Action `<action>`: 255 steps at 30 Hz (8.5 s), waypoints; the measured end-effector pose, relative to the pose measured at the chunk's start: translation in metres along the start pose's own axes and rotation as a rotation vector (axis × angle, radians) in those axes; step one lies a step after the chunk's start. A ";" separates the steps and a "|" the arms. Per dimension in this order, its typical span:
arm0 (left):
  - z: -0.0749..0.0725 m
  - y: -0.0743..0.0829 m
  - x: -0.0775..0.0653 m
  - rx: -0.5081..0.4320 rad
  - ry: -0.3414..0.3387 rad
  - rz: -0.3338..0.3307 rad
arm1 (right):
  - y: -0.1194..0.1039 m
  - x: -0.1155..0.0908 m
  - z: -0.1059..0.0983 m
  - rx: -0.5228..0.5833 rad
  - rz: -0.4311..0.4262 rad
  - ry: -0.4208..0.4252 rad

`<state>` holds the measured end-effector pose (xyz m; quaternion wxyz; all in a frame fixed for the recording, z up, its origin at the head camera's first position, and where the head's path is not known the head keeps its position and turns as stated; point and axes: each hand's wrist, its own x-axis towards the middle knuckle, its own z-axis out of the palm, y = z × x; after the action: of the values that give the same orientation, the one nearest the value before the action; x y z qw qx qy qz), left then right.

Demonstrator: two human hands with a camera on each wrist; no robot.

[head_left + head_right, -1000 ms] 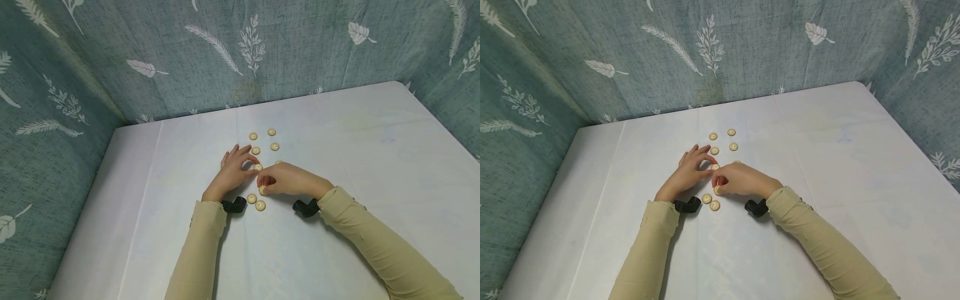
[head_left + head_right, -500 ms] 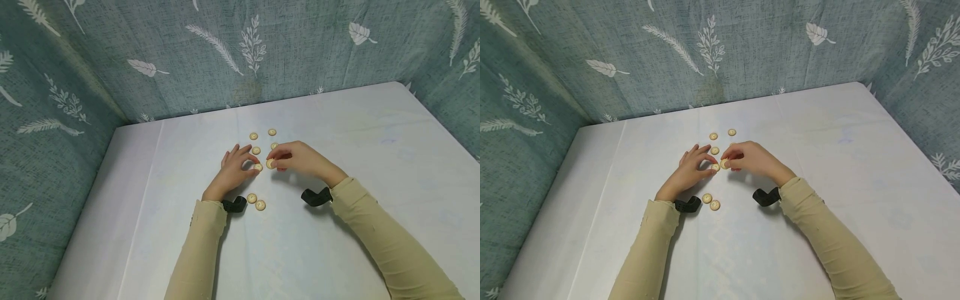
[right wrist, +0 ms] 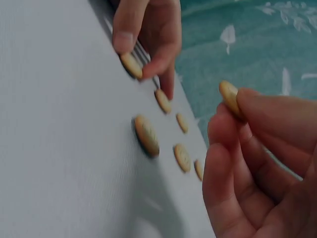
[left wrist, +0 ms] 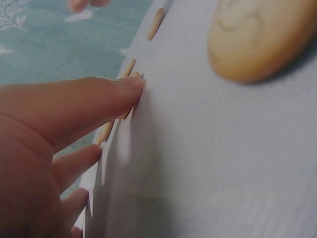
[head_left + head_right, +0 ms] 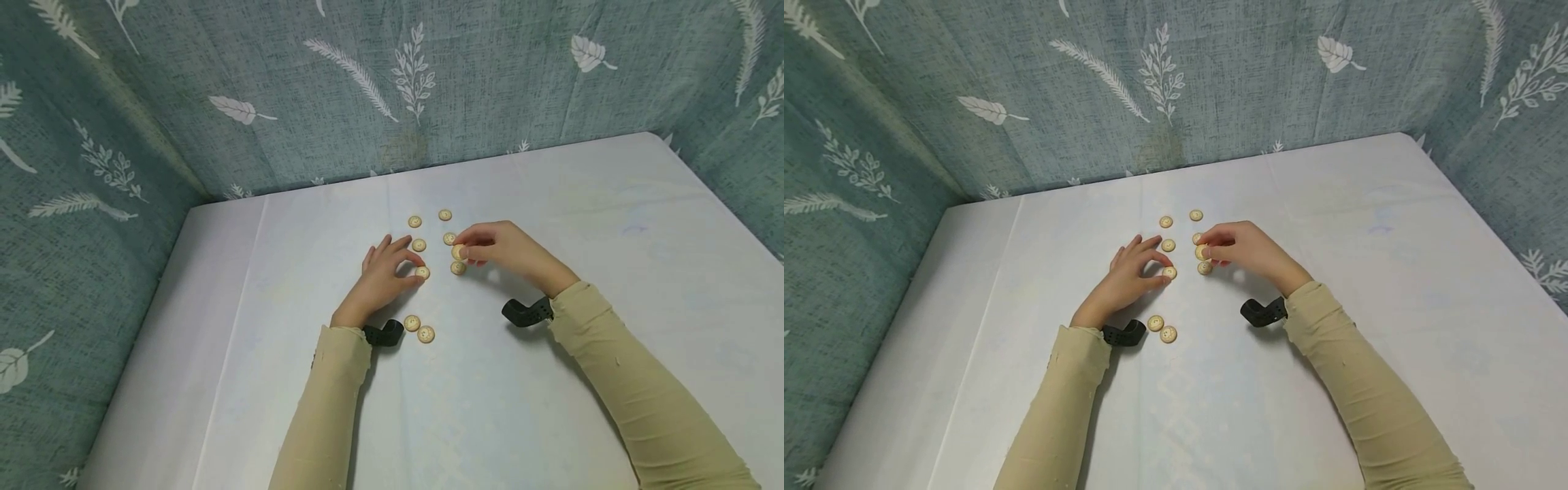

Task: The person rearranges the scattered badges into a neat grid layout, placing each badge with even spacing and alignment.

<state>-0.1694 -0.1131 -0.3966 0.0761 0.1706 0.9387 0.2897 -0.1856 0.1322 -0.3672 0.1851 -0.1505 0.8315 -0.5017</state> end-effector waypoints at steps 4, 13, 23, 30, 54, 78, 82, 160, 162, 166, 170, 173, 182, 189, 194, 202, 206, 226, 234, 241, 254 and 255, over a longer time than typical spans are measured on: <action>0.001 -0.001 -0.001 -0.002 0.005 0.009 | 0.011 0.003 -0.006 -0.019 0.096 0.037; 0.001 -0.002 -0.001 -0.026 0.016 0.015 | 0.020 0.005 -0.010 0.047 0.208 0.093; 0.001 -0.004 -0.001 -0.016 0.012 0.015 | 0.032 0.015 -0.017 0.287 0.206 0.107; 0.000 -0.003 -0.001 -0.019 0.011 0.011 | 0.030 0.024 -0.020 0.314 0.235 0.129; 0.004 -0.005 0.000 -0.020 0.021 0.019 | 0.022 0.057 -0.022 0.306 0.275 0.388; 0.002 -0.005 -0.002 -0.029 0.019 0.025 | 0.018 0.074 -0.019 0.082 0.293 0.430; 0.001 -0.005 -0.002 -0.026 0.015 0.026 | 0.016 0.075 -0.019 0.067 0.304 0.436; -0.002 -0.002 -0.002 -0.018 0.007 0.010 | 0.015 0.011 -0.028 -0.231 0.025 0.257; -0.002 -0.002 -0.002 -0.020 0.008 0.011 | 0.011 0.009 -0.024 -0.239 0.014 0.250; 0.000 -0.004 -0.002 -0.018 0.003 0.011 | 0.007 0.003 -0.016 -0.199 0.010 0.230; 0.001 -0.005 -0.001 -0.019 0.000 0.010 | 0.005 -0.004 -0.010 -0.123 0.004 0.201; 0.001 -0.005 0.000 -0.020 0.004 0.010 | 0.003 -0.007 -0.005 -0.078 -0.006 0.184; 0.001 -0.003 0.000 -0.016 0.003 -0.002 | -0.005 -0.017 0.008 0.001 -0.023 0.126; 0.002 -0.003 0.000 0.005 -0.008 -0.004 | -0.001 -0.016 0.013 0.035 -0.064 0.057; 0.000 -0.002 -0.001 0.003 -0.003 -0.008 | -0.003 -0.014 0.019 0.000 -0.070 0.027; 0.000 -0.004 -0.001 0.014 0.005 0.002 | -0.008 -0.015 0.028 -0.115 -0.027 -0.049; 0.002 -0.004 -0.002 0.001 0.004 0.010 | -0.006 -0.017 0.031 -0.164 -0.046 -0.152; 0.000 -0.004 -0.001 0.015 0.002 0.002 | -0.010 -0.018 0.049 -0.311 -0.091 -0.301; -0.002 -0.001 -0.001 0.003 0.009 0.006 | -0.017 -0.020 0.057 -0.398 -0.145 -0.304; -0.001 -0.003 0.000 0.013 0.014 0.000 | -0.019 -0.022 0.067 -0.449 -0.216 -0.287; 0.000 -0.002 0.000 0.002 0.013 0.009 | -0.026 -0.028 0.089 -0.552 -0.311 -0.262; 0.000 -0.002 0.000 0.000 0.012 0.011 | -0.026 -0.029 0.090 -0.563 -0.311 -0.256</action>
<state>-0.1706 -0.1149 -0.3976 0.0686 0.1742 0.9382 0.2910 -0.1171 0.0628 -0.3777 0.1605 -0.3825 0.8743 -0.2520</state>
